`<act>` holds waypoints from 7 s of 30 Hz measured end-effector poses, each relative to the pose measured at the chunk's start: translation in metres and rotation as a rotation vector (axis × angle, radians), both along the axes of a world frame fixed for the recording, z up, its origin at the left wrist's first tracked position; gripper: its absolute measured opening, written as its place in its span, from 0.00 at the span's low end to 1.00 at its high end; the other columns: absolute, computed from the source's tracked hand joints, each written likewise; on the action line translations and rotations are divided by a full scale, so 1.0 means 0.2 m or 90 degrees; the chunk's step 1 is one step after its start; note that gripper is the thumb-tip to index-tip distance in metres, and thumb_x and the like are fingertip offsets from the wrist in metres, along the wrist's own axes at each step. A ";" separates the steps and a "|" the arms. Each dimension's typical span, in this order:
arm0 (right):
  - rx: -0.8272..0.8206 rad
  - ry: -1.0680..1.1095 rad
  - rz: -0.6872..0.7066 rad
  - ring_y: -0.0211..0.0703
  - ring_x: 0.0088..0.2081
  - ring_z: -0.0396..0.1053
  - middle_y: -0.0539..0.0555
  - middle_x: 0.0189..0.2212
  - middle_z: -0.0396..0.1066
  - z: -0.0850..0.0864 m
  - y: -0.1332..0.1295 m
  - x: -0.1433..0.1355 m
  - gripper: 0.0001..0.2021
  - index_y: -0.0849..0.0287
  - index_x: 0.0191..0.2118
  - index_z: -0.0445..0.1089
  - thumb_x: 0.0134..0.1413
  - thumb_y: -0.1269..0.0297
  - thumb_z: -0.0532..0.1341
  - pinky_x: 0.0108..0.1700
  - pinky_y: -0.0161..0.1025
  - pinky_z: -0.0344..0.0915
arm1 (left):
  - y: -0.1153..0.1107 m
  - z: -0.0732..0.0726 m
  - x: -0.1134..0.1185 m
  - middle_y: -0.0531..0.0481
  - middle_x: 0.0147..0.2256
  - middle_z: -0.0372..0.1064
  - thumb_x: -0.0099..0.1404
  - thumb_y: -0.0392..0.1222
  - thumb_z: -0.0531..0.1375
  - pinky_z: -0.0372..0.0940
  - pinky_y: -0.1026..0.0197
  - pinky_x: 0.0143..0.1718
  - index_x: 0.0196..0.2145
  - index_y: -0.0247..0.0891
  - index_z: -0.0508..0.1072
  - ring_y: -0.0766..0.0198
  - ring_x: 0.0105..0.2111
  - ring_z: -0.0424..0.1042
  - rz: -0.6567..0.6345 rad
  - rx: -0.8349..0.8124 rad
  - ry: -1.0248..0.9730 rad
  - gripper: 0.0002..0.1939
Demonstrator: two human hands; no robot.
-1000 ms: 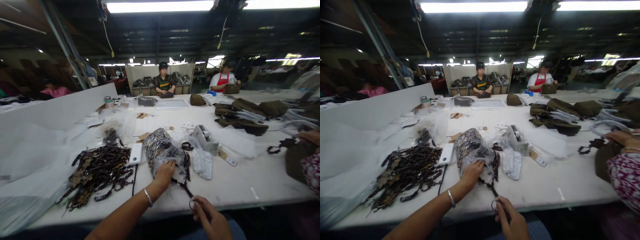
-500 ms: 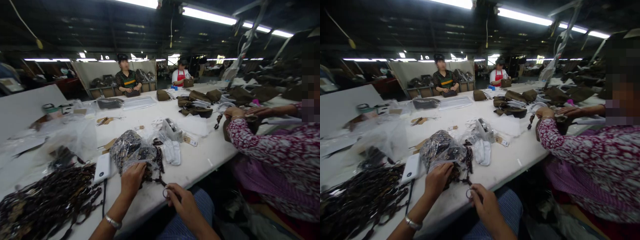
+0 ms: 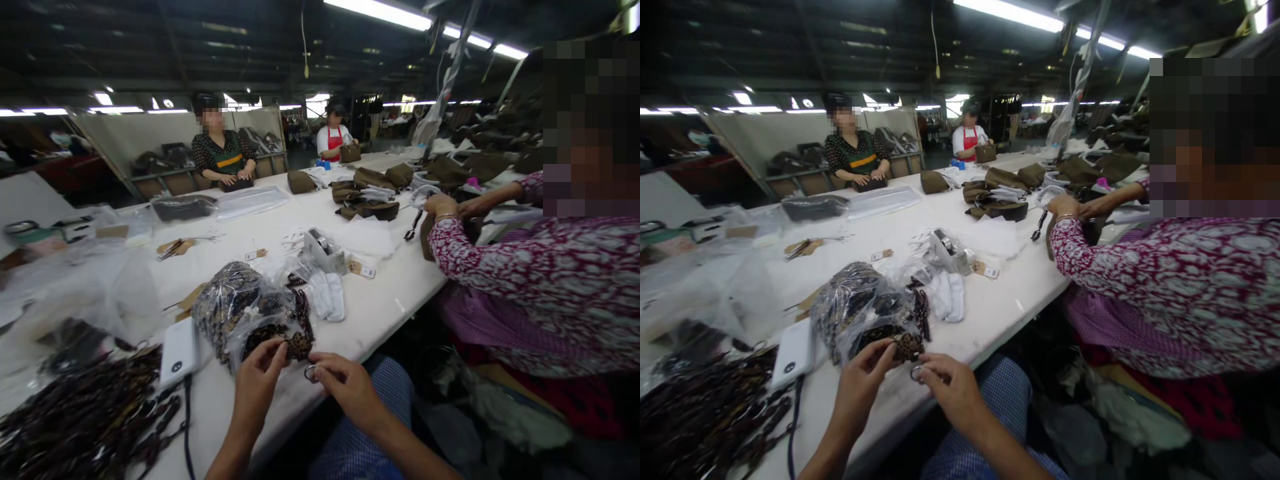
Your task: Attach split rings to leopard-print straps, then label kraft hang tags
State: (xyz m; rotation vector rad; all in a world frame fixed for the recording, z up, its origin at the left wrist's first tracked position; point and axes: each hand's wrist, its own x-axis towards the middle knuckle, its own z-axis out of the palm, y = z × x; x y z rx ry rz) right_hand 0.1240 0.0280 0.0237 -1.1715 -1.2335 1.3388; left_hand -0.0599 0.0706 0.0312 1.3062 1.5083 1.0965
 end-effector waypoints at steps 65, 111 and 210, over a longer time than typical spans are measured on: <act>0.404 -0.681 0.209 0.43 0.41 0.67 0.52 0.38 0.72 0.00 -0.01 0.17 0.06 0.57 0.40 0.69 0.63 0.74 0.57 0.41 0.35 0.60 | -0.06 0.03 0.12 0.45 0.36 0.80 0.63 0.50 0.60 0.68 0.60 0.41 0.34 0.36 0.81 0.54 0.39 0.76 -0.287 -0.056 0.073 0.15; -0.014 -0.096 -0.067 0.37 0.20 0.67 0.48 0.19 0.70 0.07 -0.01 0.16 0.14 0.57 0.31 0.75 0.60 0.54 0.60 0.26 0.33 0.64 | -0.14 0.05 0.20 0.44 0.39 0.80 0.62 0.50 0.62 0.72 0.59 0.39 0.34 0.39 0.81 0.52 0.40 0.77 -0.234 0.019 0.037 0.13; -0.073 0.055 -0.168 0.32 0.15 0.62 0.45 0.17 0.70 0.02 -0.05 0.16 0.16 0.58 0.33 0.65 0.56 0.49 0.63 0.19 0.28 0.57 | -0.04 -0.01 0.26 0.47 0.35 0.77 0.62 0.39 0.63 0.68 0.58 0.44 0.32 0.41 0.80 0.58 0.39 0.74 -0.324 0.216 0.077 0.04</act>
